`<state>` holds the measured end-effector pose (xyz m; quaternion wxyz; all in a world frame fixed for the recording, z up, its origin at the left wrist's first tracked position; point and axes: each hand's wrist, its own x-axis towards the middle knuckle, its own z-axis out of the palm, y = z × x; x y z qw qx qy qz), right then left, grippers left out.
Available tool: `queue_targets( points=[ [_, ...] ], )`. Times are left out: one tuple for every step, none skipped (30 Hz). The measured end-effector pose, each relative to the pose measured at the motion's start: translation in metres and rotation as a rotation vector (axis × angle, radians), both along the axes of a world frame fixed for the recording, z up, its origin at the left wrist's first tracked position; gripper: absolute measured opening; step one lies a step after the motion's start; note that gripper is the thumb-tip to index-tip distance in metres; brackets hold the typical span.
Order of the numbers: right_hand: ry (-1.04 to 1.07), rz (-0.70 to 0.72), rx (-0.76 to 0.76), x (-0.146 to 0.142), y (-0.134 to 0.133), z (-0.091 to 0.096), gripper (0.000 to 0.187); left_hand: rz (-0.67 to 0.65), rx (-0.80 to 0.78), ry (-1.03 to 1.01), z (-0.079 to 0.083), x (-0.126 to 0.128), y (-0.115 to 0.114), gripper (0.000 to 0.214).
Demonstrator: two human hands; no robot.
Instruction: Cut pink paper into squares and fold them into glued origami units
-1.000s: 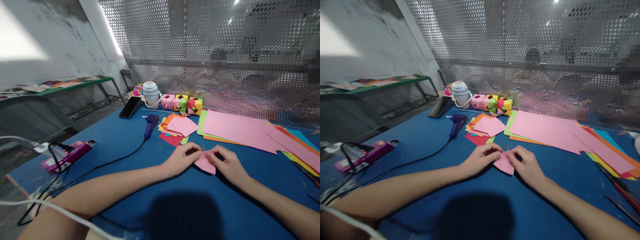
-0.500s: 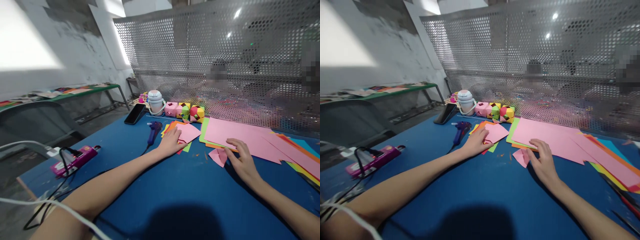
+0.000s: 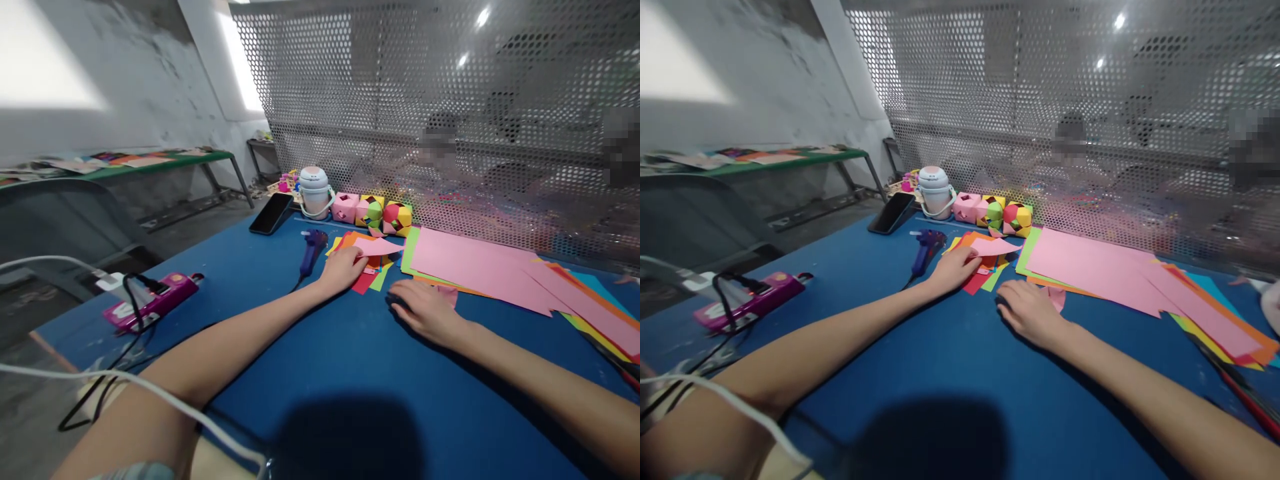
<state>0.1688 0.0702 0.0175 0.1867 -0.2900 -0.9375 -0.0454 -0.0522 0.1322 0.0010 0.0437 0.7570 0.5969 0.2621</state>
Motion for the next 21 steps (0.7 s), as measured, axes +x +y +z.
queue_targets(
  points=[
    [-0.035, 0.013, 0.005, -0.009, 0.005, 0.0, 0.019, 0.001, 0.0, -0.017, -0.001, 0.0, 0.001, 0.026],
    [-0.066, 0.034, 0.009, -0.017, 0.011, -0.001, 0.021, 0.002, -0.001, -0.033, -0.001, -0.001, 0.002, 0.025],
    [-0.098, 0.059, 0.013, -0.024, 0.016, -0.001, 0.024, 0.006, -0.004, -0.047, -0.002, -0.002, 0.003, 0.023],
    [-0.127, 0.079, 0.018, -0.031, 0.021, -0.001, 0.025, 0.01, -0.007, -0.061, -0.003, -0.002, 0.005, 0.022],
    [-0.159, 0.1, 0.025, -0.037, 0.027, 0.0, 0.024, 0.015, -0.011, -0.073, -0.003, -0.003, 0.006, 0.022],
    [-0.192, 0.118, 0.036, -0.042, 0.032, 0.0, 0.023, 0.021, -0.016, -0.085, -0.004, -0.003, 0.008, 0.022],
    [-0.225, 0.137, 0.048, -0.047, 0.036, 0.001, 0.021, 0.027, -0.02, -0.096, -0.005, -0.004, 0.01, 0.023],
    [-0.259, 0.158, 0.063, -0.05, 0.041, 0.002, 0.02, 0.033, -0.025, -0.106, -0.006, -0.004, 0.011, 0.024],
    [-0.292, 0.182, 0.078, -0.052, 0.045, 0.003, 0.02, 0.04, -0.029, -0.117, -0.006, -0.004, 0.012, 0.025],
    [-0.326, 0.208, 0.094, -0.054, 0.048, 0.005, 0.022, 0.045, -0.032, -0.126, -0.007, -0.004, 0.013, 0.025],
    [-0.357, 0.236, 0.11, -0.055, 0.051, 0.006, 0.023, 0.05, -0.035, -0.135, -0.007, -0.004, 0.013, 0.025],
    [-0.385, 0.264, 0.124, -0.055, 0.054, 0.009, 0.024, 0.052, -0.038, -0.143, -0.007, -0.004, 0.014, 0.025],
    [-0.41, 0.292, 0.136, -0.054, 0.056, 0.011, 0.024, 0.053, -0.042, -0.149, -0.007, -0.004, 0.014, 0.025],
    [-0.431, 0.319, 0.146, -0.054, 0.058, 0.014, 0.023, 0.054, -0.046, -0.155, -0.007, -0.004, 0.014, 0.025],
    [-0.448, 0.344, 0.156, -0.053, 0.059, 0.016, 0.023, 0.054, -0.05, -0.16, -0.007, -0.004, 0.015, 0.025],
    [-0.463, 0.366, 0.165, -0.053, 0.06, 0.018, 0.023, 0.053, -0.054, -0.165, -0.007, -0.004, 0.015, 0.025],
    [-0.474, 0.385, 0.174, -0.053, 0.062, 0.019, 0.023, 0.053, -0.059, -0.169, -0.007, -0.004, 0.015, 0.025],
    [-0.482, 0.399, 0.182, -0.054, 0.063, 0.02, 0.024, 0.054, -0.063, -0.174, -0.007, -0.004, 0.015, 0.025],
    [-0.486, 0.407, 0.188, -0.055, 0.064, 0.019, 0.025, 0.054, -0.067, -0.179, -0.007, -0.004, 0.015, 0.026],
    [-0.487, 0.409, 0.191, -0.058, 0.065, 0.019, 0.026, 0.056, -0.07, -0.184, -0.006, -0.004, 0.015, 0.026],
    [-0.485, 0.405, 0.192, -0.06, 0.066, 0.018, 0.027, 0.059, -0.074, -0.189, -0.006, -0.005, 0.015, 0.026]
  ],
)
